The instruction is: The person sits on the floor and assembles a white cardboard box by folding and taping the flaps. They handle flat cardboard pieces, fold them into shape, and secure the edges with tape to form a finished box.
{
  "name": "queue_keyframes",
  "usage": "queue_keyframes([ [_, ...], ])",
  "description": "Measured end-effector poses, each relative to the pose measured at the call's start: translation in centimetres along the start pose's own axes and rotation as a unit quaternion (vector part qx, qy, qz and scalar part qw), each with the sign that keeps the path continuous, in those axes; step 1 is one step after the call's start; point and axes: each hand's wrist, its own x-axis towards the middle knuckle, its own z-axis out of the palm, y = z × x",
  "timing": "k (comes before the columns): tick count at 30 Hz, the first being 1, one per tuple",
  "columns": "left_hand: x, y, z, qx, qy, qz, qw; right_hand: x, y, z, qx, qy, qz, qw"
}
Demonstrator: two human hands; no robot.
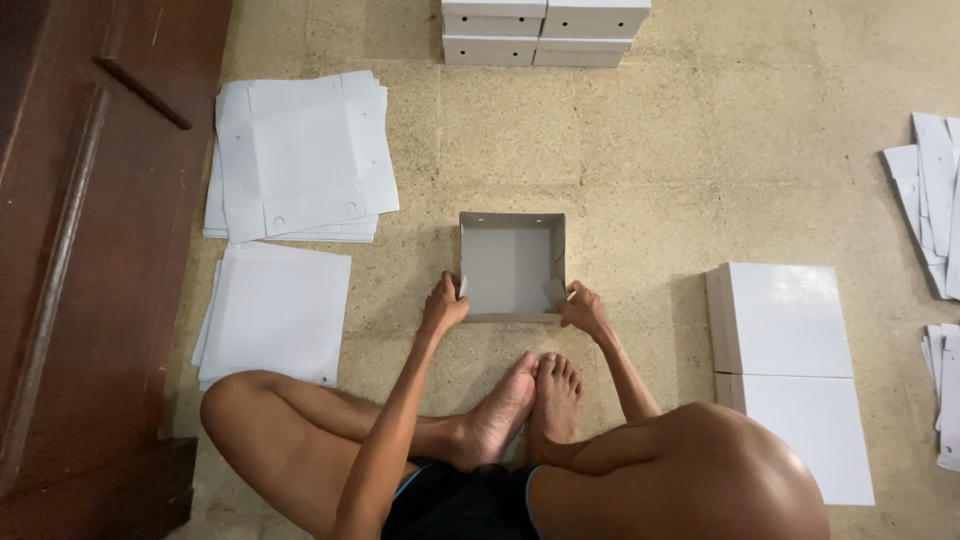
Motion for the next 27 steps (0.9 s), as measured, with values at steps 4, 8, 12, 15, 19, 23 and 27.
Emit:
queue_keyframes([
  [4,-3.4,2.2,-1.9,-0.036,-0.032,-0.002,0.999,-1.2,-0.8,-0.6,-0.051,-0.038,0.033,0.997],
  [8,-4.5,3.1,-2.1,-0.051,-0.046,-0.017,0.997,-1.4,-1.1,-0.1,-0.047,-0.039,0.04,0.997],
  [12,-4.2,2.9,-1.7,-0.059,-0.033,-0.018,0.998,-1.5,-0.9,0.0,-0.024,-0.065,0.043,0.997],
  [15,-4.1,3.1,-1.7,-0.047,-0.036,-0.015,0.998,-1.6,-1.2,-0.2,-0.034,-0.067,0.04,0.996],
  [19,-3.7,2.8,-1.7,-0.042,-0.044,-0.016,0.998,-1.2,-1.9,-0.1,-0.062,-0.074,0.046,0.994],
  [23,-3.7,2.9,-1.4,-0.032,-0.045,-0.026,0.998,-1.6,-1.9,-0.2,-0.072,-0.072,0.057,0.993],
  [27,-3.8,3.2,-1.6,-0.031,-0.039,-0.01,0.999,0.2,0.3,0.8,-0.101,-0.042,0.038,0.993],
])
